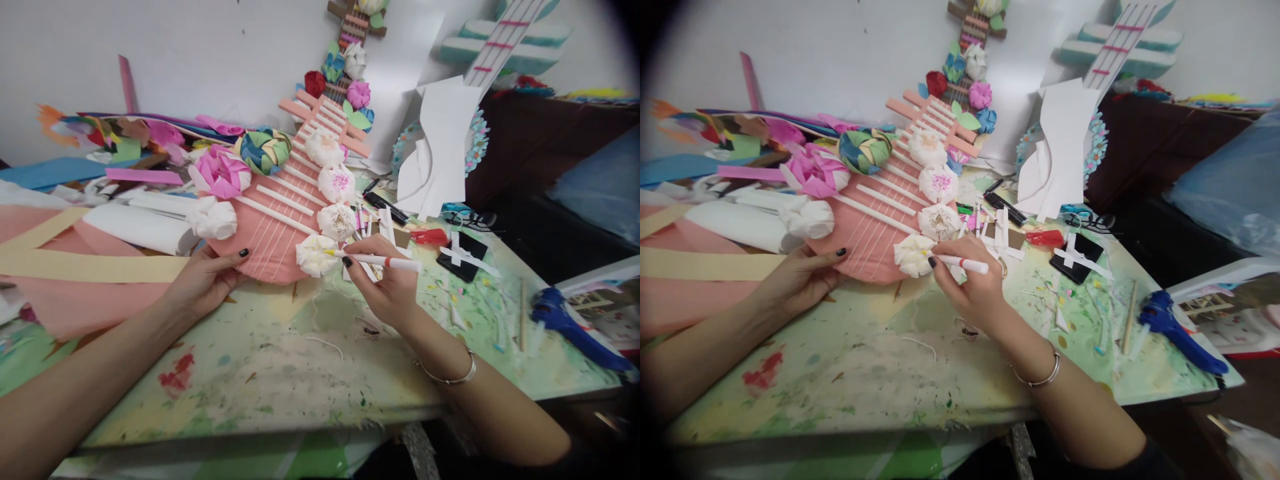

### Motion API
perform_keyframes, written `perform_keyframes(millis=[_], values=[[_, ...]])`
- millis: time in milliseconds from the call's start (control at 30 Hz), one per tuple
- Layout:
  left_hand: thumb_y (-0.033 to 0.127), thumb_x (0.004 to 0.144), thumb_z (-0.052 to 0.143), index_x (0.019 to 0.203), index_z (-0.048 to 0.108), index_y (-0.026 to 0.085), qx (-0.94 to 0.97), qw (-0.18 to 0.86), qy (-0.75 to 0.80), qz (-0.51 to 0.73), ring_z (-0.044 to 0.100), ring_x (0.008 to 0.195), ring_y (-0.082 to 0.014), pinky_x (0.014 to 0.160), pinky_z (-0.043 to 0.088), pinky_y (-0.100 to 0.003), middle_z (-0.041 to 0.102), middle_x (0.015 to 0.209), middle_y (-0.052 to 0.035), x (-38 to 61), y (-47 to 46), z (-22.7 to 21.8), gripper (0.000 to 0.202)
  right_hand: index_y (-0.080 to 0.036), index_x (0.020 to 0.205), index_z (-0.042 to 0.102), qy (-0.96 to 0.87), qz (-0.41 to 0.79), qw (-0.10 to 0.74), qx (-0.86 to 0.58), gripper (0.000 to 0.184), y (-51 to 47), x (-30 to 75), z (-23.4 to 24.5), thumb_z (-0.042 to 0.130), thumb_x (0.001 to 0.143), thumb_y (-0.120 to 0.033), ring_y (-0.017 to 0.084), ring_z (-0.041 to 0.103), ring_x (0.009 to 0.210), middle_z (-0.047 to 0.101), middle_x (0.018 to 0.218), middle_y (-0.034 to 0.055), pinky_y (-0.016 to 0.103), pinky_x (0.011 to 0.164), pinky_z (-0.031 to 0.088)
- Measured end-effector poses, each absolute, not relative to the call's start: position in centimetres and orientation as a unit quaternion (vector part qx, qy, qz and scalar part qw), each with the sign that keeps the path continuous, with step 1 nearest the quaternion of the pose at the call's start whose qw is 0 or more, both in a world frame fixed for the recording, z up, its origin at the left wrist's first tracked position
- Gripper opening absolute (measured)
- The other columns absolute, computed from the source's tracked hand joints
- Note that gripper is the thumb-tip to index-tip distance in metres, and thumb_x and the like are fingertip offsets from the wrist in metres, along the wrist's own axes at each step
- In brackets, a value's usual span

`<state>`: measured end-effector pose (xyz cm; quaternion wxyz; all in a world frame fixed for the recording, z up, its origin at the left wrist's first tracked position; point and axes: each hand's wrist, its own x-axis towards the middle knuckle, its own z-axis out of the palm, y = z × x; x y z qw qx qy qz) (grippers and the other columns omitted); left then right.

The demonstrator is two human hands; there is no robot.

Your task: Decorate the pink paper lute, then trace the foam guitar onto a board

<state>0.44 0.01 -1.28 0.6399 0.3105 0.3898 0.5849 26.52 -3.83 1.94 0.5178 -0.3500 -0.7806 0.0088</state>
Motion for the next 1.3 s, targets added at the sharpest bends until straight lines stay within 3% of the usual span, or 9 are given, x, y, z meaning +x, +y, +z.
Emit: perform_keyframes(millis=[167,400,967,1300], values=[[0.001,0.068,0.071,0.108,0.065,0.02,0.311,0.644,0.391,0.58,0.067,0.102,-0.0222,0.091,0.054,-0.037,0.07,0.112,-0.0078,0.31,0.07,-1.35,0.044,-0.019,0.094,0.059,-0.797,0.012,0.497,-0.344,0.011,-3.57,26.51,1.58,0.054,0.086,-0.013,0.016,0.061,0.081,0.067,0.086,0.0049,0.034,0.072,0.049],[0.0,0.07,0.068,0.103,0.067,0.017,0.309,0.643,0.392,0.58,0.067,0.101,-0.0213,0.089,0.055,-0.038,0.07,0.114,-0.0079,0.38,0.09,-1.32,0.038,-0.018,0.089,0.06,-0.776,0.004,0.528,-0.344,0.009,-3.92,26.39,2.02,0.055,0.084,-0.012,0.014,0.058,0.071,0.065,0.079,0.0041,0.032,0.067,0.048],[0.001,0.069,0.069,0.101,0.068,0.017,0.308,0.643,0.393,0.581,0.066,0.103,-0.0218,0.09,0.054,-0.038,0.069,0.116,-0.0083,0.33,0.06,-1.4,0.036,-0.019,0.094,0.061,-0.777,0.009,0.512,-0.367,0.01,-3.57,26.43,1.62,0.056,0.086,-0.015,0.014,0.061,0.077,0.067,0.086,0.0044,0.031,0.069,0.05],[-0.003,0.07,0.064,0.098,0.068,0.016,0.293,0.636,0.398,0.593,0.068,0.097,-0.018,0.09,0.054,-0.034,0.072,0.109,-0.0071,0.63,0.02,-1.13,0.034,-0.019,0.089,0.06,-0.735,-0.002,0.592,-0.331,0.013,-3.86,26.82,2.01,0.058,0.082,-0.009,0.014,0.057,0.074,0.064,0.081,0.0025,0.033,0.069,0.046]])
